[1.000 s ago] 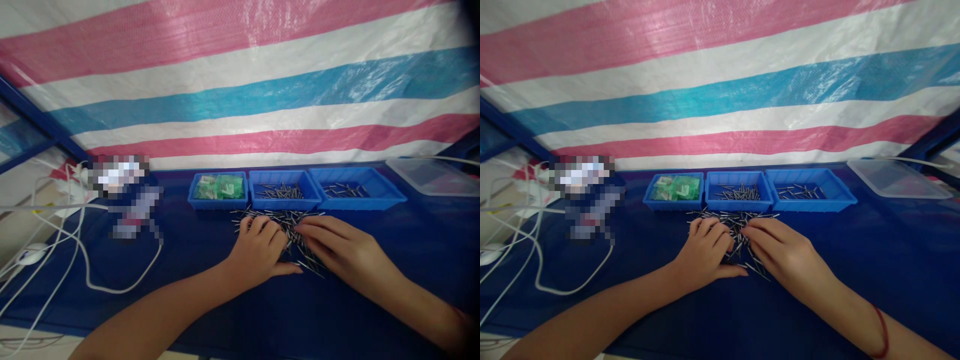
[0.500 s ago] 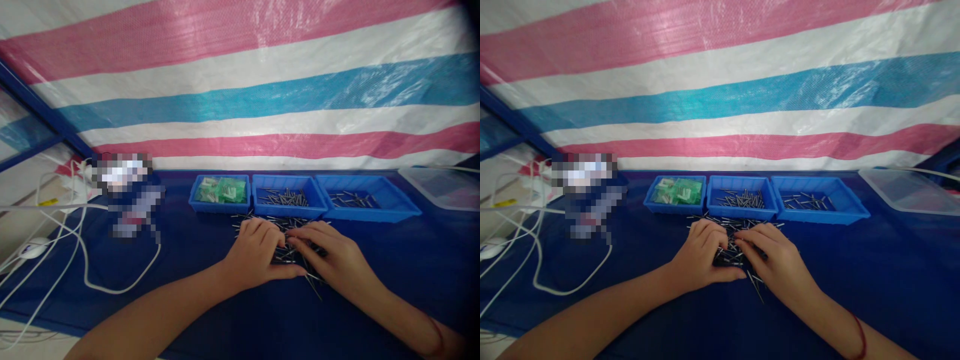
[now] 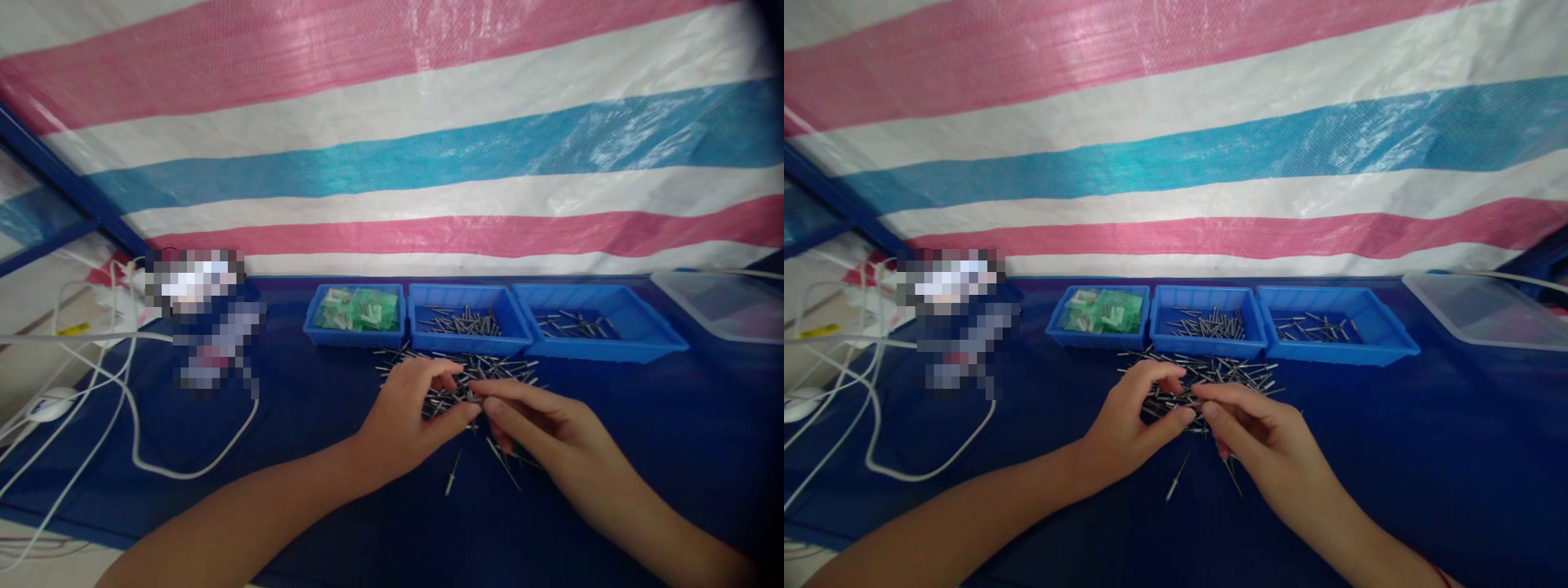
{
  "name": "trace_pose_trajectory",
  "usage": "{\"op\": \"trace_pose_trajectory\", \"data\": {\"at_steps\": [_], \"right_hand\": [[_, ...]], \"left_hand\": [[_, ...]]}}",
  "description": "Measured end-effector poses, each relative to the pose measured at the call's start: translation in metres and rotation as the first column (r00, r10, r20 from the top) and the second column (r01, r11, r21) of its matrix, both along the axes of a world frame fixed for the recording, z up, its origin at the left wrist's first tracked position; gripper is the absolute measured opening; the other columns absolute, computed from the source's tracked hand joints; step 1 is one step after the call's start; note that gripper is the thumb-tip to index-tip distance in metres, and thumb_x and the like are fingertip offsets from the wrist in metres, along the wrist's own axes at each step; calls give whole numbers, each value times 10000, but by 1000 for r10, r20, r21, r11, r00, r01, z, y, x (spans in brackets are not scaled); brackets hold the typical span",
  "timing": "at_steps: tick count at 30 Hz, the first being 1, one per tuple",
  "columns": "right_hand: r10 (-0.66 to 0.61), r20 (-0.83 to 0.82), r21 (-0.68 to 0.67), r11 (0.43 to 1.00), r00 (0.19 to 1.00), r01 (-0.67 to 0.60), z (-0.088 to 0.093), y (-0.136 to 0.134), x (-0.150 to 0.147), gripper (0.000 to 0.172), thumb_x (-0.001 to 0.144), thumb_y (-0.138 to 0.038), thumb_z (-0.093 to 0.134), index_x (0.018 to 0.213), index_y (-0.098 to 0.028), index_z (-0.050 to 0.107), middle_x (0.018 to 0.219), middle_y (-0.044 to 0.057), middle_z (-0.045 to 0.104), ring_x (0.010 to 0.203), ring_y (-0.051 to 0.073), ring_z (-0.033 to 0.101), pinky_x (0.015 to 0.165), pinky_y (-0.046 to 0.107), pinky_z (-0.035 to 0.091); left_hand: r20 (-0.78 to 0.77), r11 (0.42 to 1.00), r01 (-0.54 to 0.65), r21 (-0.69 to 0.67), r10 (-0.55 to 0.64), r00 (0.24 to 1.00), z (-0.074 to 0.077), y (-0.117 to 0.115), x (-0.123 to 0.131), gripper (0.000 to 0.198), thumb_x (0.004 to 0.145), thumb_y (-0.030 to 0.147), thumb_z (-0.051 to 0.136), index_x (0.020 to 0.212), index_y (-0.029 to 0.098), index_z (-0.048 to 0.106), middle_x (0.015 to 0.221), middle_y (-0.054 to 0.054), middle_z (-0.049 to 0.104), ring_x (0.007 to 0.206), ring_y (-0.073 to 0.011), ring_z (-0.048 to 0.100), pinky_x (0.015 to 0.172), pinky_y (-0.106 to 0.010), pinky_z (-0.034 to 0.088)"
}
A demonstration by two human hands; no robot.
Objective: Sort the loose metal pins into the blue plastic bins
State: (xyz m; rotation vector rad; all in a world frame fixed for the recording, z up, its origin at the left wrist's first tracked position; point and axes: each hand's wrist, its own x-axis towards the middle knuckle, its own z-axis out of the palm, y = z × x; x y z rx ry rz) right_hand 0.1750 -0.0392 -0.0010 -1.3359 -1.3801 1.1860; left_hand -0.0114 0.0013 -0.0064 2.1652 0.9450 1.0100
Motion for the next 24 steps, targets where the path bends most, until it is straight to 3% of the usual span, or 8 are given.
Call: {"op": "trace_pose_trajectory", "data": {"at_steps": [6, 14, 24], "right_hand": [[73, -92, -47, 996, 993, -78, -1, -1, -9, 379, 803, -498, 615, 985, -172, 683, 578, -1, 585, 517, 122, 561, 490, 253, 504], [94, -212, -128, 984, 973, -123, 1, 1, -11, 442, 810, -538, 594, 1020, -150, 612, 596, -20, 561, 432, 88, 515, 399, 222, 453], [159, -156, -129, 975, 975, -180, -4, 0, -8, 376, 863, -508, 540, 992, -157, 582, 586, -55, 519, 368, 61, 493, 346, 183, 364]], "left_hand": [[122, 995, 23, -100, -11, 993, 5, -4, 4, 128, 881, 298, 584, 862, 175, 615, 846, -41, 672, 802, -166, 625, 758, -295, 489], [146, 995, -21, -101, 36, 989, 8, -1, 3, 107, 893, 249, 555, 839, 169, 601, 796, -16, 634, 742, -132, 586, 710, -249, 467], [146, 999, -13, -42, 19, 989, 7, 0, 5, 73, 866, 239, 582, 832, 176, 594, 793, -18, 627, 732, -135, 578, 699, -252, 463]]}}
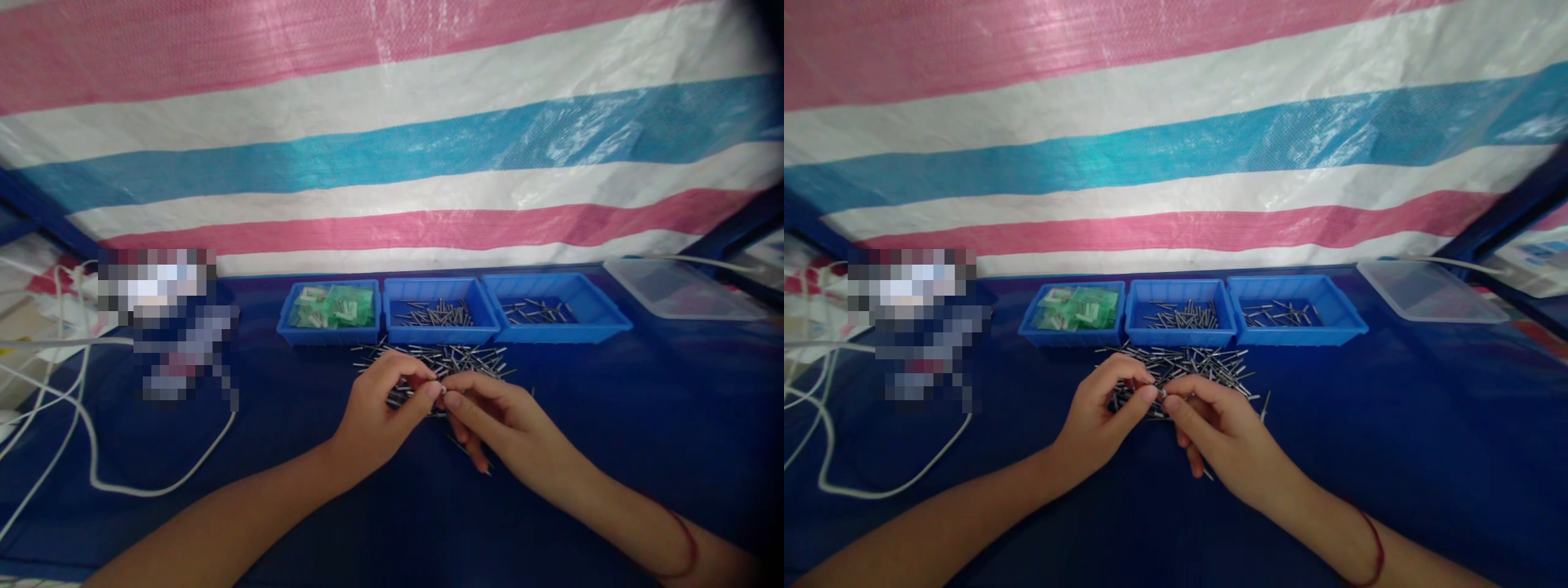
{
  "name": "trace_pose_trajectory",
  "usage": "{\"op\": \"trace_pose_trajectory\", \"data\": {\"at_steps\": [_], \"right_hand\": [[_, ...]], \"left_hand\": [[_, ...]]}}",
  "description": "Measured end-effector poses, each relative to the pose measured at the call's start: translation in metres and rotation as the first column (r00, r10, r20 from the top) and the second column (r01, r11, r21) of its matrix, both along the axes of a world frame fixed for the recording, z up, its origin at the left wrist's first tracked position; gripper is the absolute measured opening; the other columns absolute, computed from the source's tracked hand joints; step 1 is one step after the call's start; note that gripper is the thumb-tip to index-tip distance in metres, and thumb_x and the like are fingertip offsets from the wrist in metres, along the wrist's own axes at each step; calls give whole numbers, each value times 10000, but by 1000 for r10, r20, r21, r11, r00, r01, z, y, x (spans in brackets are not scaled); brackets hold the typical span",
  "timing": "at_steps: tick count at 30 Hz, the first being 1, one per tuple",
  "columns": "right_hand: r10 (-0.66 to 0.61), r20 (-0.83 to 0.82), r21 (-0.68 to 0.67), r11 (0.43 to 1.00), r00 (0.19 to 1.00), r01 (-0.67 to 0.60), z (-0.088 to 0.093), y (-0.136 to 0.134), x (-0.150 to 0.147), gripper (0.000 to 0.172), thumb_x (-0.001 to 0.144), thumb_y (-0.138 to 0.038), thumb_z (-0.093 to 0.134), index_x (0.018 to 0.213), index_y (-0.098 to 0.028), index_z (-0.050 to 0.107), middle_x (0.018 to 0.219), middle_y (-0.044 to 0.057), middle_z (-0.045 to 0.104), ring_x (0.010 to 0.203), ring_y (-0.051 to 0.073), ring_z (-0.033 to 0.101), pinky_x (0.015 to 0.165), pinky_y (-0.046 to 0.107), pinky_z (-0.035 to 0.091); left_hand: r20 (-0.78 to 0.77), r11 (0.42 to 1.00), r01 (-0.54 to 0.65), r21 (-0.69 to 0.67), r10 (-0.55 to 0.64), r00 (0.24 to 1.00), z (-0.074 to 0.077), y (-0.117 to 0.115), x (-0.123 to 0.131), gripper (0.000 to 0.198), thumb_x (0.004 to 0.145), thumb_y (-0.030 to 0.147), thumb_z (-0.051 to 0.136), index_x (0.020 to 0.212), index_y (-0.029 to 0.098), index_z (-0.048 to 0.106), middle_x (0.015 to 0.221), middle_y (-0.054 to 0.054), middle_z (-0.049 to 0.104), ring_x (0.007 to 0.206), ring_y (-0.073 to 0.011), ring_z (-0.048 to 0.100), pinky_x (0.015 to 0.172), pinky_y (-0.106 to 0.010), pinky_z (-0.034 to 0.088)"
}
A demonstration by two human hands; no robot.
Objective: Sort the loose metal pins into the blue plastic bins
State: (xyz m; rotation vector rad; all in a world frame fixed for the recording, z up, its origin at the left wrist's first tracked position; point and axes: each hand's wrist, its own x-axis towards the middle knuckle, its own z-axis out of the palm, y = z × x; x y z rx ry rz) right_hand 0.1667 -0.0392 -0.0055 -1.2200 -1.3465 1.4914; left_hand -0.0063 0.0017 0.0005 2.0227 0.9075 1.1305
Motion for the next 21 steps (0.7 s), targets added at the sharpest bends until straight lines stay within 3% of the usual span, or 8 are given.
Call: {"op": "trace_pose_trajectory", "data": {"at_steps": [10, 14, 16, 18, 21], "right_hand": [[-119, -6, 52, 992, 993, 119, 5, 0, 5, 305, 856, -453, 576, 994, -184, 540, 531, -52, 564, 369, 89, 515, 364, 198, 401], [-161, 103, 244, 961, 982, 132, 8, -1, 10, 220, 872, -398, 567, 970, -201, 561, 645, -6, 609, 478, 110, 566, 412, 220, 444], [-207, 249, 449, 890, 946, 76, 13, 2, 15, 145, 883, -344, 556, 903, -205, 591, 784, 41, 637, 606, 132, 605, 469, 236, 469], [-328, 363, 632, 775, 872, 28, 18, 9, 25, 119, 883, -308, 554, 846, -210, 611, 866, 61, 644, 703, 154, 615, 542, 261, 492], [-567, 361, 765, 634, 741, 113, 21, 26, 50, 113, 868, -324, 574, 856, -222, 621, 876, 51, 650, 737, 176, 611, 590, 297, 502]], "left_hand": [[-17, 997, 48, 59, -48, 999, -3, 1, -1, 43, 888, 205, 561, 909, 174, 582, 858, -26, 607, 780, -134, 573, 710, -247, 454], [-70, 997, 70, 22, -68, 995, -6, 2, 0, 51, 896, 213, 554, 920, 178, 582, 865, -29, 616, 795, -139, 583, 723, -254, 457], [-113, 998, 58, 12, -56, 992, -6, 2, 0, 67, 890, 223, 561, 936, 176, 580, 870, -34, 623, 820, -150, 587, 749, -272, 457], [-166, 998, 40, 41, -33, 986, -6, 1, 1, 113, 879, 229, 577, 978, 175, 583, 898, -43, 630, 866, -166, 584, 784, -297, 449], [-272, 981, 112, 157, -66, 960, -6, -2, 1, 129, 889, 221, 563, 997, 205, 631, 929, -40, 636, 897, -169, 565, 813, -317, 417]]}}
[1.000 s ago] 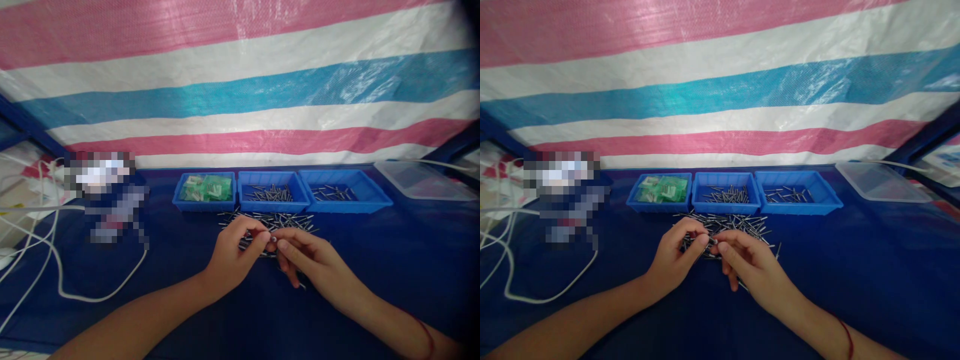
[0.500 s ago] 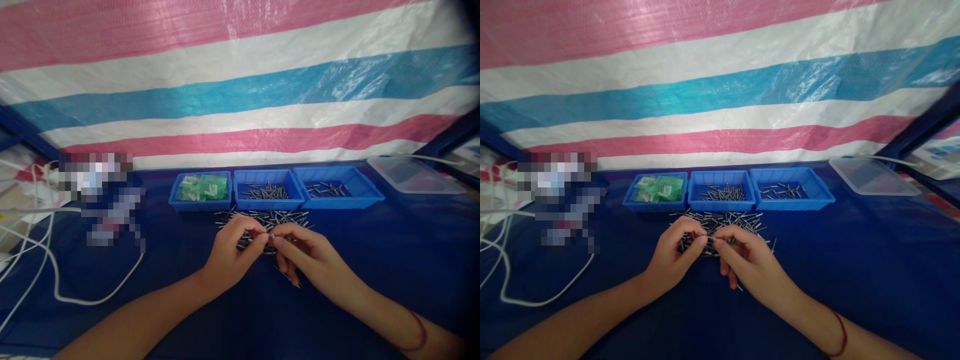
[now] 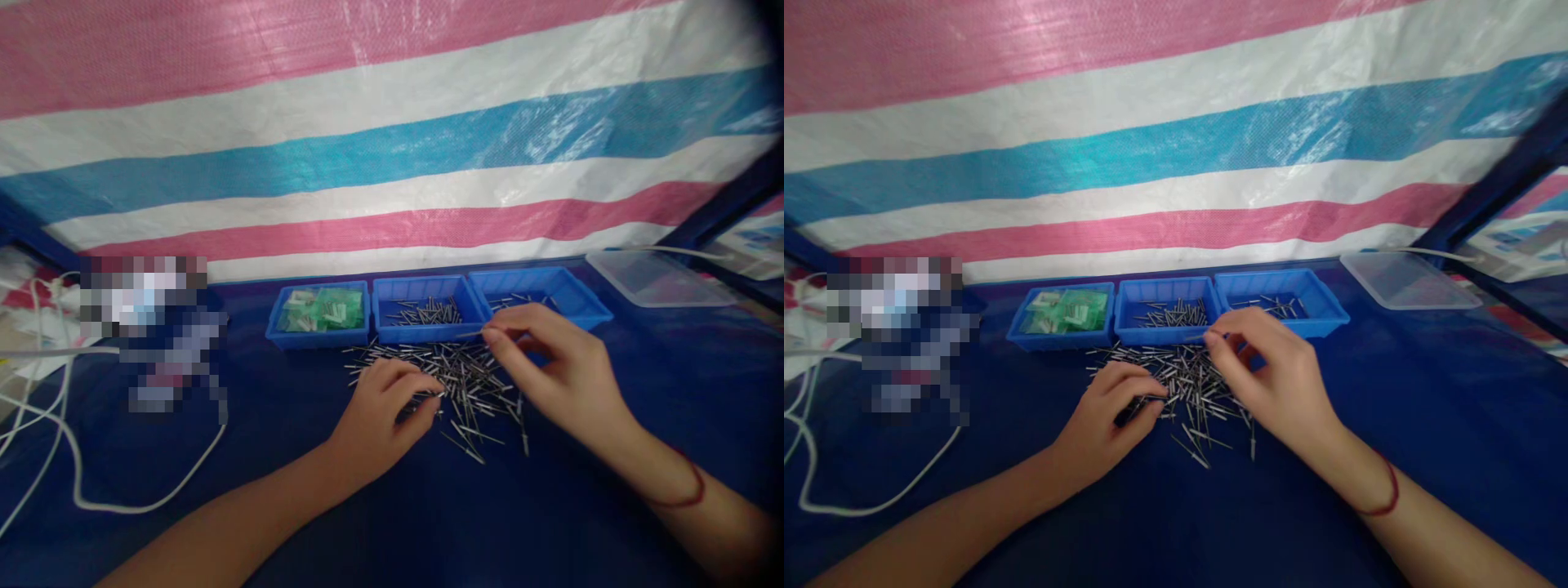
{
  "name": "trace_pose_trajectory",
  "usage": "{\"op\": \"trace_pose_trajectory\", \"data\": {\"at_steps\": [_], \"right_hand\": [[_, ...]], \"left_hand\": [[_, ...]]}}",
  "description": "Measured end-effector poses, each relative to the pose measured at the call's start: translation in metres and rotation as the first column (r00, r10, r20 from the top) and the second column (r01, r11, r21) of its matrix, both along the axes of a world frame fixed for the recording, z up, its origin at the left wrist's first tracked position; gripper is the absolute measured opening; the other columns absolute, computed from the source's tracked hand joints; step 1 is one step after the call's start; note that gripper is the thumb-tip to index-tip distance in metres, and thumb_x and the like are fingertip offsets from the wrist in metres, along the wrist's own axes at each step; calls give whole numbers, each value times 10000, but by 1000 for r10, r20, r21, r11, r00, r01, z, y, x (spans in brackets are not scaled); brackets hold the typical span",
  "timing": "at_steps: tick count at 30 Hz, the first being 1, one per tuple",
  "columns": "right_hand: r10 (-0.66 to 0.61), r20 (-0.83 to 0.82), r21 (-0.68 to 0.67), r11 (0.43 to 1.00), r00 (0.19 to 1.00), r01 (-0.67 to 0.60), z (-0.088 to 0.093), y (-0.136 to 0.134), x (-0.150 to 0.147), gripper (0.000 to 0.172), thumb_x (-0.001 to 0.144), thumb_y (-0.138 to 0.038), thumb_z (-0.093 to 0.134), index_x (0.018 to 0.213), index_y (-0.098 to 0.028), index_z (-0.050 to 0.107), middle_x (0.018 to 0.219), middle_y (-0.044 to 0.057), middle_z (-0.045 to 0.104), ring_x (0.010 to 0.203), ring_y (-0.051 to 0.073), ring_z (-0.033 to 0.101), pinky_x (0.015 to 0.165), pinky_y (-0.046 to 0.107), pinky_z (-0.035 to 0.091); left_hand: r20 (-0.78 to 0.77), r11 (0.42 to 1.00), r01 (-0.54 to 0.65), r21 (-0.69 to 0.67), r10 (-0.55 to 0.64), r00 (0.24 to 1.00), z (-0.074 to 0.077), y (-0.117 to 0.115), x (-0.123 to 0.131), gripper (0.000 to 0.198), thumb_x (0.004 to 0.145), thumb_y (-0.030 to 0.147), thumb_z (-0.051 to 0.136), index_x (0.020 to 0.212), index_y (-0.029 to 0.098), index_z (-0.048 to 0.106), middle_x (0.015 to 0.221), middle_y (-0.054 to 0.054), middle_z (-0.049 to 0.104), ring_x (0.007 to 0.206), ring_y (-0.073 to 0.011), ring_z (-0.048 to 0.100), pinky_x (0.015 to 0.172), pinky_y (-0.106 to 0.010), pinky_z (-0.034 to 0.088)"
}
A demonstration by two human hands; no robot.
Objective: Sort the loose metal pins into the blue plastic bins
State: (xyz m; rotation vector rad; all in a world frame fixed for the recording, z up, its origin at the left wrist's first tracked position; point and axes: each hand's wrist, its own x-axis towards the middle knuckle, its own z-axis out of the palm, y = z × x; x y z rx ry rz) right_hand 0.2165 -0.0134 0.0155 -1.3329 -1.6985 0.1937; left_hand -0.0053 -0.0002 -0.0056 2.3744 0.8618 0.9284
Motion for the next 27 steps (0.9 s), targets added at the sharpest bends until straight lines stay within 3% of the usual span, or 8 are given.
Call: {"op": "trace_pose_trajectory", "data": {"at_steps": [3, 7, 10, 14, 18, 24, 27], "right_hand": [[-237, 48, 62, 970, 970, 234, -4, 19, 30, 147, 877, -346, 557, 868, -217, 627, 820, 58, 650, 678, 191, 597, 580, 328, 480], [-282, 352, 138, 959, 893, 248, -10, 35, 55, 174, 887, -351, 534, 907, -217, 643, 897, 99, 664, 820, 266, 607, 766, 431, 469], [-280, 386, 175, 958, 879, 229, -9, 33, 53, 168, 882, -344, 542, 954, -228, 641, 930, 88, 668, 872, 278, 610, 800, 446, 465], [-186, 365, 181, 975, 912, 127, -3, 20, 34, 150, 876, -290, 555, 977, -224, 643, 969, 91, 658, 913, 274, 600, 832, 436, 462], [-33, 369, 193, 980, 929, -42, -2, 9, 14, 145, 853, -228, 591, 984, -192, 640, 980, 96, 648, 926, 253, 593, 838, 412, 470], [270, 430, 42, 947, 861, -318, -9, -2, -4, 139, 862, -159, 579, 995, -176, 618, 959, 81, 652, 919, 209, 575, 840, 386, 470], [375, 433, -44, 917, 820, -396, -13, -6, -10, 112, 872, -159, 565, 968, -174, 620, 932, 68, 652, 917, 202, 568, 837, 387, 464]], "left_hand": [[-140, 986, 124, 110, -108, 984, -1, -4, 0, 148, 905, 254, 549, 971, 252, 680, 950, -24, 649, 907, -170, 541, 824, -335, 378], [-292, 958, 209, 194, -147, 945, -6, -9, 2, 216, 900, 358, 565, 1078, 277, 656, 1029, -12, 654, 966, -192, 517, 806, -348, 339], [-349, 943, 223, 249, -127, 928, -9, -10, 2, 176, 916, 330, 551, 1044, 279, 660, 1007, 9, 662, 948, -173, 518, 789, -345, 313], [-366, 921, 222, 322, -95, 926, -11, -9, 3, 133, 928, 239, 536, 926, 271, 666, 921, 41, 665, 882, -143, 519, 777, -341, 295], [-388, 917, 205, 342, -61, 919, -14, -9, 5, 125, 924, 313, 555, 889, 232, 643, 955, 25, 658, 926, -160, 518, 778, -344, 299], [-454, 911, 186, 367, 1, 891, -17, -11, 7, 146, 912, 340, 575, 896, 198, 606, 998, 7, 643, 934, -172, 523, 758, -354, 315], [-470, 900, 179, 397, 32, 882, -17, -12, 7, 157, 903, 349, 586, 924, 194, 600, 981, -2, 637, 932, -179, 523, 750, -361, 324]]}}
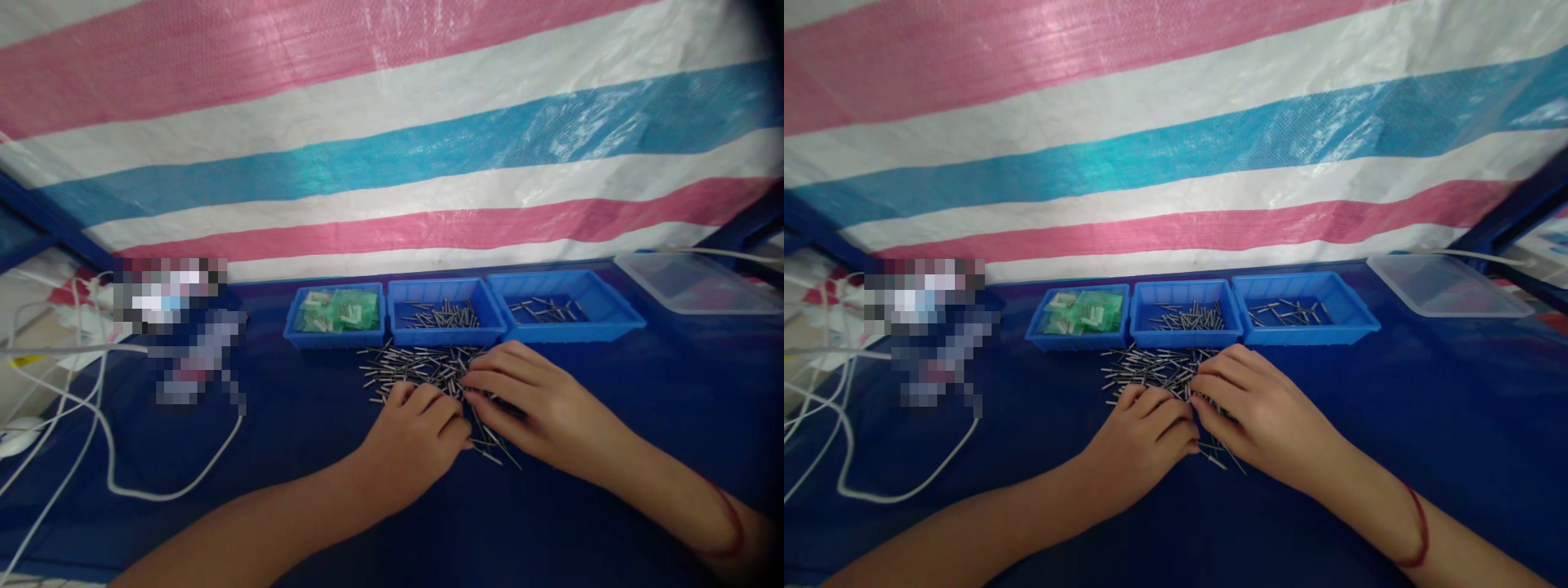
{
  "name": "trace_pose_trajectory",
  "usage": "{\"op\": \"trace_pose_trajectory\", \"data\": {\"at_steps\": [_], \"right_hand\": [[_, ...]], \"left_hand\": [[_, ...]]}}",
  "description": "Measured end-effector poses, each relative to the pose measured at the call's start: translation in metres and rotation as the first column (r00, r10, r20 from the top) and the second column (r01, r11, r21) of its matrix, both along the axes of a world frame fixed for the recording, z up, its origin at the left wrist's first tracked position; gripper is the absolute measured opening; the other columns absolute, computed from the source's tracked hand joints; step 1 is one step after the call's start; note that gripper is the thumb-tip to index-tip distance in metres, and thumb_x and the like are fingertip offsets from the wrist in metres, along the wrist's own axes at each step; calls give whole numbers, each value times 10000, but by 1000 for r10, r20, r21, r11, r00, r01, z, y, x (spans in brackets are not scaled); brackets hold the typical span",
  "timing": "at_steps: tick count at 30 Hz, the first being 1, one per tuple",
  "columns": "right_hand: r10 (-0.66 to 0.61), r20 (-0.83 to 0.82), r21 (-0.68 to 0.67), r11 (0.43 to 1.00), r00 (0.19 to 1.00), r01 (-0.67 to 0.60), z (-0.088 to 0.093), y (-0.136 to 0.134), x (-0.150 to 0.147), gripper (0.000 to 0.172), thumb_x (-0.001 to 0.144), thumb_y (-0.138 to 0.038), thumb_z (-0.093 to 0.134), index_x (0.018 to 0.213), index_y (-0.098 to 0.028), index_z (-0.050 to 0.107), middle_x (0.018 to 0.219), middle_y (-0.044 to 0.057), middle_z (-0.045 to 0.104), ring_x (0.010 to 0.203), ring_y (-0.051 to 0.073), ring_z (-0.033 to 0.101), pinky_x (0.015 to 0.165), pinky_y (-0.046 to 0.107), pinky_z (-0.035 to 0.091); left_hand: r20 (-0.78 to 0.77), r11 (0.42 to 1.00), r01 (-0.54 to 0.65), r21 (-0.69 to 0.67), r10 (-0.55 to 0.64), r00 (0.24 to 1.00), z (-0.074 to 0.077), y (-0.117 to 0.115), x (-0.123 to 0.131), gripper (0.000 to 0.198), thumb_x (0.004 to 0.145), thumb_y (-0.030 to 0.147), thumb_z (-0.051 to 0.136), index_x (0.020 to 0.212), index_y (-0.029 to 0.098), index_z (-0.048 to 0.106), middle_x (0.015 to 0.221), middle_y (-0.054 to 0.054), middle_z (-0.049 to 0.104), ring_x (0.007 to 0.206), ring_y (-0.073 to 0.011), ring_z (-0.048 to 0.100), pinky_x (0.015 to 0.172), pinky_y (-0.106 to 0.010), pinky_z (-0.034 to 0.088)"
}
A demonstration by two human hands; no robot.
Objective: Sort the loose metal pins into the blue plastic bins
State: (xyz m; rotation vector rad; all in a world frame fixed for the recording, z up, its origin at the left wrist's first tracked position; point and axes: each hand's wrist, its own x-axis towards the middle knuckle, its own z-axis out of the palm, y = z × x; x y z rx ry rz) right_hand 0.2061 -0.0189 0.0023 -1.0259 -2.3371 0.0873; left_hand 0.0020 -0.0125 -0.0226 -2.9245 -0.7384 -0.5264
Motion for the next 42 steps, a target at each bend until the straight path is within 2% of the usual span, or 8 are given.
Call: {"op": "trace_pose_trajectory", "data": {"at_steps": [11, 16, 19, 21, 26, 32, 36, 42], "right_hand": [[27, 3, -65, 998, 1000, -27, -5, -1, -4, 111, 878, -160, 540, 925, -185, 637, 909, 65, 657, 876, 200, 576, 805, 384, 470], [-17, -55, -98, 995, 998, 11, -3, -4, -5, 137, 881, -132, 501, 906, -178, 628, 885, 72, 649, 827, 189, 587, 753, 357, 486], [-32, -80, -124, 992, 996, 22, -2, -6, -7, 127, 890, -161, 511, 944, -184, 624, 883, 71, 650, 812, 186, 596, 729, 345, 497], [-42, -109, -156, 987, 993, 25, -2, -8, -10, 128, 902, -169, 503, 943, -190, 622, 870, 66, 655, 793, 177, 603, 713, 333, 505], [-115, -274, -265, 963, 955, 40, -4, -10, -14, 138, 918, -200, 485, 919, -205, 623, 852, 54, 675, 784, 167, 632, 695, 303, 522], [-258, -378, -389, 916, 889, 100, -6, -13, -18, 103, 888, -267, 557, 865, -219, 645, 768, 23, 663, 668, 150, 607, 578, 266, 490], [-265, -429, -407, 910, 863, 78, -10, -16, -22, 95, 880, -280, 574, 877, -216, 644, 758, 19, 650, 669, 143, 600, 567, 255, 483], [-308, -448, -422, 900, 839, 105, -13, -17, -23, 87, 871, -288, 590, 890, -212, 627, 778, 25, 654, 679, 146, 608, 550, 247, 487]], "left_hand": [[11, 998, -24, 49, 24, 1000, -1, 2, -2, 193, 927, 366, 539, 910, 183, 599, 992, -19, 643, 946, -190, 535, 758, -366, 344], [118, 989, -151, -3, 150, 982, 4, 9, -4, 166, 950, 325, 501, 931, 190, 596, 969, -6, 664, 924, -182, 557, 773, -353, 349], [205, 978, -183, -100, 200, 958, 11, 14, -8, 148, 961, 280, 483, 940, 188, 596, 907, 1, 676, 867, -152, 589, 790, -333, 369], [262, 962, -156, -225, 214, 941, 15, 17, -10, 132, 951, 275, 503, 931, 186, 598, 892, -1, 678, 853, -141, 605, 794, -313, 394], [423, 848, -58, -528, 321, 847, 20, 17, -9, 86, 879, 261, 600, 900, 178, 612, 861, -16, 675, 813, -145, 627, 743, -265, 468], [403, 771, -22, -637, 357, 843, 20, 13, -3, 62, 829, 226, 649, 864, 175, 639, 819, 7, 691, 764, -132, 629, 726, -253, 468], [419, 807, -5, -591, 312, 853, 18, 13, -3, 102, 837, 253, 659, 916, 189, 664, 871, -2, 700, 854, -155, 605, 780, -288, 454], [475, 858, 65, -510, 218, 852, 17, 14, -4, 80, 869, 255, 626, 875, 183, 660, 868, -20, 696, 858, -157, 583, 856, -322, 441]]}}
